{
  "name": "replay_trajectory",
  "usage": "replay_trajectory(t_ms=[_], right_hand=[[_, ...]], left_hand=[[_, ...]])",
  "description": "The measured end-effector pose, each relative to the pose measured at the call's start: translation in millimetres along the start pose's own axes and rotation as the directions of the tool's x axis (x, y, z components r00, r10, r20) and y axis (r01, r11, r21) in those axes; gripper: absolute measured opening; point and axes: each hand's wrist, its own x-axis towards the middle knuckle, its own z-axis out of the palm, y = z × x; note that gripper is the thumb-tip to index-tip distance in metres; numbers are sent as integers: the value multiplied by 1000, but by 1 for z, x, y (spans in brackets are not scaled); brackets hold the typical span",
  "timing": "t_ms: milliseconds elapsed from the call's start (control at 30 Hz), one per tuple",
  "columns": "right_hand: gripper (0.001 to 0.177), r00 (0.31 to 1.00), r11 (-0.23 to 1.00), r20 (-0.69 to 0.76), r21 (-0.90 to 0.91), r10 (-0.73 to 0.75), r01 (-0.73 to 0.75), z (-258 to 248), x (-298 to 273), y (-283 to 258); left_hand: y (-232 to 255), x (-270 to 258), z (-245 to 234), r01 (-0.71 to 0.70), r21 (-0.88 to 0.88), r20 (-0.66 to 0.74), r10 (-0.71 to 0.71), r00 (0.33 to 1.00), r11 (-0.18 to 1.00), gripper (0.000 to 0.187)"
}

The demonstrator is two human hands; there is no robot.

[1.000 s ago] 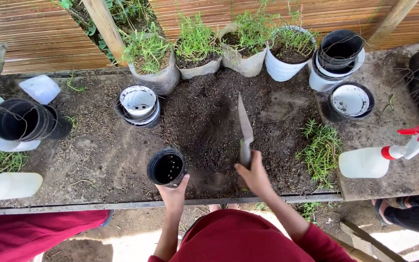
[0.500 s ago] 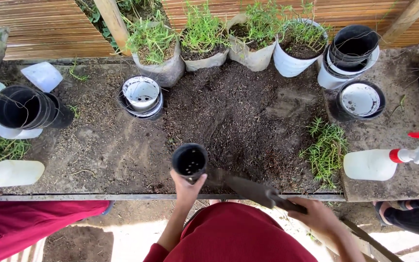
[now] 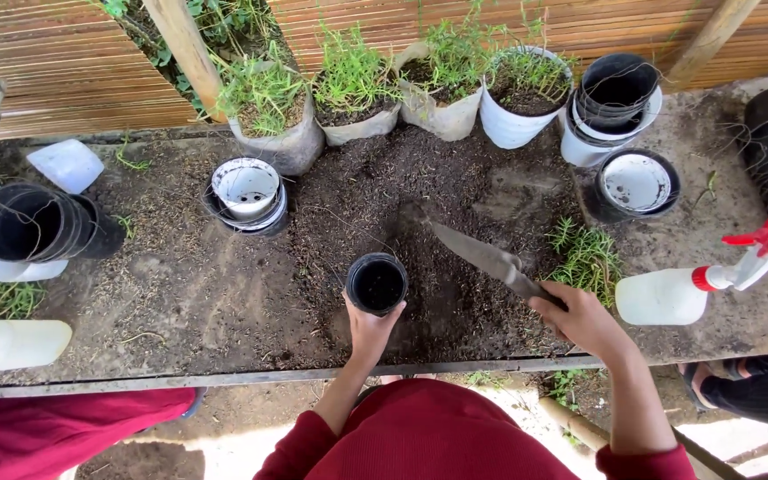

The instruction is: A person uses a hand trowel to fill a small plastic pot with soil and then plants a small green seedling into it on a wooden workbench.

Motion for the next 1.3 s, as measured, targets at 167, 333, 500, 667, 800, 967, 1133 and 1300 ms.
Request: replay_trajectory(t_ms=[167, 333, 500, 667, 800, 967, 1133, 1300], right_hand=[[55, 973, 948, 174, 254, 152, -193, 7, -31, 57], [54, 976, 747, 170, 629, 137, -214, 62, -19, 87], [56, 978, 651, 209, 745, -14, -149, 110, 35, 46], [58, 973, 577, 229, 795, -1, -187, 126, 65, 75], [50, 965, 566, 260, 789, 42, -237, 84, 30, 21], [45, 971, 613, 231, 776, -56, -149, 94, 63, -20], [42, 974, 613, 210, 782, -90, -112, 79, 41, -50], [55, 974, 633, 205, 768, -93, -101, 107, 99, -12]], left_hand=[[3, 4, 5, -3, -172, 43, 11, 999, 985, 124], [-15, 12, 5, -134, -86, 54, 139, 989, 987, 127], [-22, 15, 15, -61, -66, 58, 65, 996, 996, 91], [16, 21, 8, -116, -88, -48, 112, 993, 989, 79], [68, 26, -23, -164, -219, -28, 162, 986, 962, 50], [74, 23, -17, -105, -150, 1, 106, 994, 983, 48], [48, 18, -1, -128, -10, -15, 128, 992, 992, 72], [32, 17, 4, -208, 33, -12, 208, 978, 978, 74]])
